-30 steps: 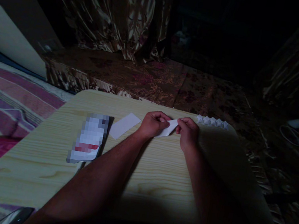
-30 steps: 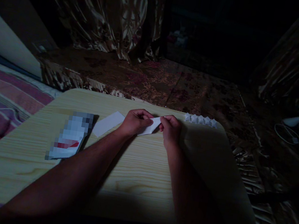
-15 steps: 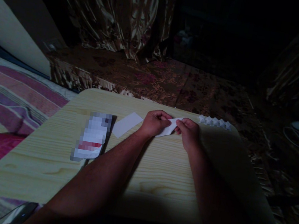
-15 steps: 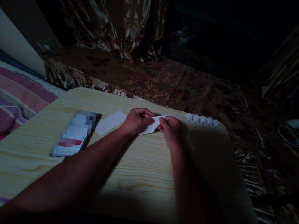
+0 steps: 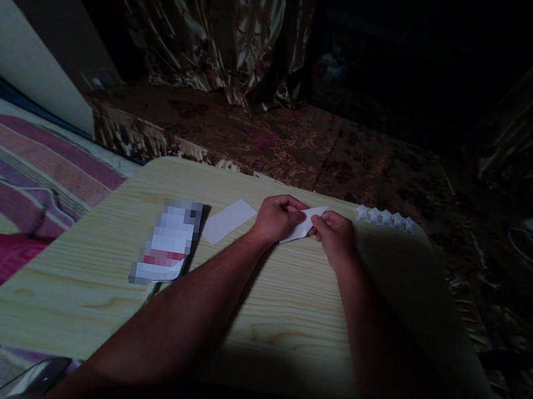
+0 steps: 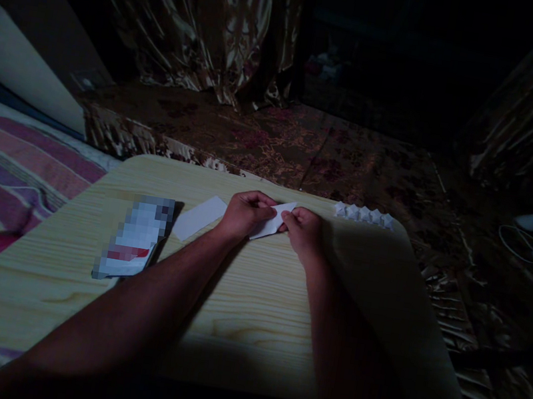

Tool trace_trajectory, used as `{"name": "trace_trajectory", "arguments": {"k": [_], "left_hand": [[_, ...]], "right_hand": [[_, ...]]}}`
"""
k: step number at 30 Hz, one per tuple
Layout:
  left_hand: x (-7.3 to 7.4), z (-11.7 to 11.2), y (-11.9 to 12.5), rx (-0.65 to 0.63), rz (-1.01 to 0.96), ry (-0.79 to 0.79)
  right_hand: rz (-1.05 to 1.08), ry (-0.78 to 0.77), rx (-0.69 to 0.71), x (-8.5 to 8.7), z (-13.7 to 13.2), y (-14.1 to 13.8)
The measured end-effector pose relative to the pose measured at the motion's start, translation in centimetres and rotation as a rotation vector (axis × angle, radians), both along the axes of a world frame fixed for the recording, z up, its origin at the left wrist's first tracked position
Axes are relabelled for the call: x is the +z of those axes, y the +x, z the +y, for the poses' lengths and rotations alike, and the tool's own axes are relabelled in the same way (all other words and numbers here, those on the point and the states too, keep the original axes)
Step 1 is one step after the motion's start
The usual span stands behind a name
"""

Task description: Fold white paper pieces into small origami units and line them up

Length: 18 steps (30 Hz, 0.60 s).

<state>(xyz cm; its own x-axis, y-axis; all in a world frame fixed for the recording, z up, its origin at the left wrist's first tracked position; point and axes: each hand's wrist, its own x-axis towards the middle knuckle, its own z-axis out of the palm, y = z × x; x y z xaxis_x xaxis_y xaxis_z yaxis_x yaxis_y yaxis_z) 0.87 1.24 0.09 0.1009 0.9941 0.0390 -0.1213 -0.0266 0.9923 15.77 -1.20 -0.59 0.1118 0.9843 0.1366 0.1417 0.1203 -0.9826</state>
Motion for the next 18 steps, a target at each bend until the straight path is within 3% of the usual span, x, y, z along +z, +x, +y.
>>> {"name": "trace_trajectory", "arguments": {"k": [18], "left_hand": [[-0.26, 0.29, -0.12, 0.053, -0.037, -0.013]], "right_hand": [[-0.037, -0.007, 0.037, -0.38, 0.23, -0.15]]}}
